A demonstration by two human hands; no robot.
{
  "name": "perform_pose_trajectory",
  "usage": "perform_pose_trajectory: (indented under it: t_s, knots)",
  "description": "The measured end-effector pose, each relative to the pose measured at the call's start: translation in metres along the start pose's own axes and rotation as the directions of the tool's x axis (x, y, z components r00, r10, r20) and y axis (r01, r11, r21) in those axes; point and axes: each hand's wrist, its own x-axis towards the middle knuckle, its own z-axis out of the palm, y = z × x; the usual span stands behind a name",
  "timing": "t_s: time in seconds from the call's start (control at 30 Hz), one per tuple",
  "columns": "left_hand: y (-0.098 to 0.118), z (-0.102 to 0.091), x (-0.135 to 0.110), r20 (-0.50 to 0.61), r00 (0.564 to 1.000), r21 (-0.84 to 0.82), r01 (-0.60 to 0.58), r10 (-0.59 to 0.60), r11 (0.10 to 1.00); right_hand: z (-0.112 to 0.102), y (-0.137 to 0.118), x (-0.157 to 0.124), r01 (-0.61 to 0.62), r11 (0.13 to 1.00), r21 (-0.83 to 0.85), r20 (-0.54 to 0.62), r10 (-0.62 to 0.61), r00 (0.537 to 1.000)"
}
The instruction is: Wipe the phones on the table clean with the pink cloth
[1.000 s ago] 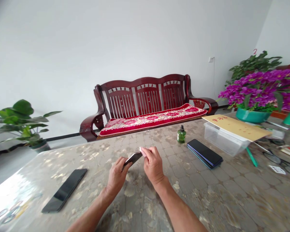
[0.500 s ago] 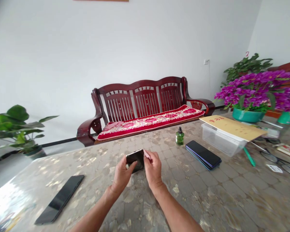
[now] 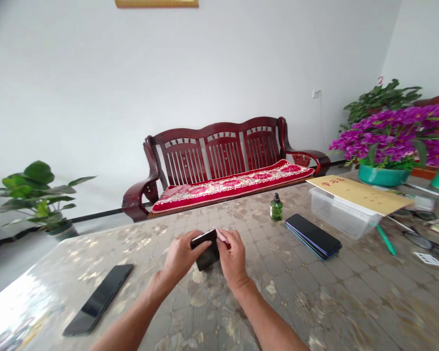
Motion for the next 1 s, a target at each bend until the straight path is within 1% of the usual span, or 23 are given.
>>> perform_pose_trajectory:
  t_s: [0.1, 0.17, 0.23, 0.33, 0.43, 0.5, 0.67, 0.87, 1.0]
  knots:
    - [-0.001, 0.002, -0.002, -0.002, 1.0, -0.036, -0.011, 0.011, 0.999, -0.009, -0.005, 0.005, 0.056, 0.998, -0.04, 0.037, -0.055, 0.998]
    - [-0.003, 0.005, -0.005, -0.014, 1.0, -0.071, -0.013, 0.012, 0.997, -0.018, -0.013, 0.01, 0.138, 0.986, -0.097, 0.056, -0.133, 0.99]
    - [-0.004, 0.008, -0.008, -0.025, 1.0, -0.099, -0.009, 0.007, 0.995, -0.028, -0.026, 0.017, 0.235, 0.96, -0.149, 0.087, -0.224, 0.971]
    - [-0.005, 0.012, -0.012, -0.036, 0.999, -0.12, 0.008, -0.012, 0.993, -0.039, -0.048, 0.029, 0.365, 0.906, -0.215, 0.231, -0.316, 0.92]
    - [-0.005, 0.014, -0.014, -0.05, 0.998, -0.148, 0.017, -0.025, 0.989, -0.043, -0.067, 0.036, 0.435, 0.847, -0.306, 0.393, -0.303, 0.868]
    - [-0.004, 0.015, -0.016, -0.056, 0.998, -0.169, 0.011, -0.021, 0.985, -0.043, -0.074, 0.038, 0.457, 0.81, -0.367, 0.456, -0.272, 0.847]
    - [0.0, 0.017, -0.019, -0.056, 0.998, -0.178, 0.009, -0.019, 0.984, -0.044, -0.079, 0.041, 0.527, 0.731, -0.434, 0.552, -0.246, 0.797]
    - [0.004, 0.017, -0.018, -0.053, 0.999, -0.196, -0.005, -0.005, 0.981, -0.047, -0.085, 0.046, 0.646, 0.623, -0.441, 0.624, -0.304, 0.72]
    - [0.005, 0.016, -0.017, -0.042, 0.999, -0.183, -0.009, 0.001, 0.983, -0.048, -0.088, 0.05, 0.691, 0.575, -0.437, 0.686, -0.284, 0.67]
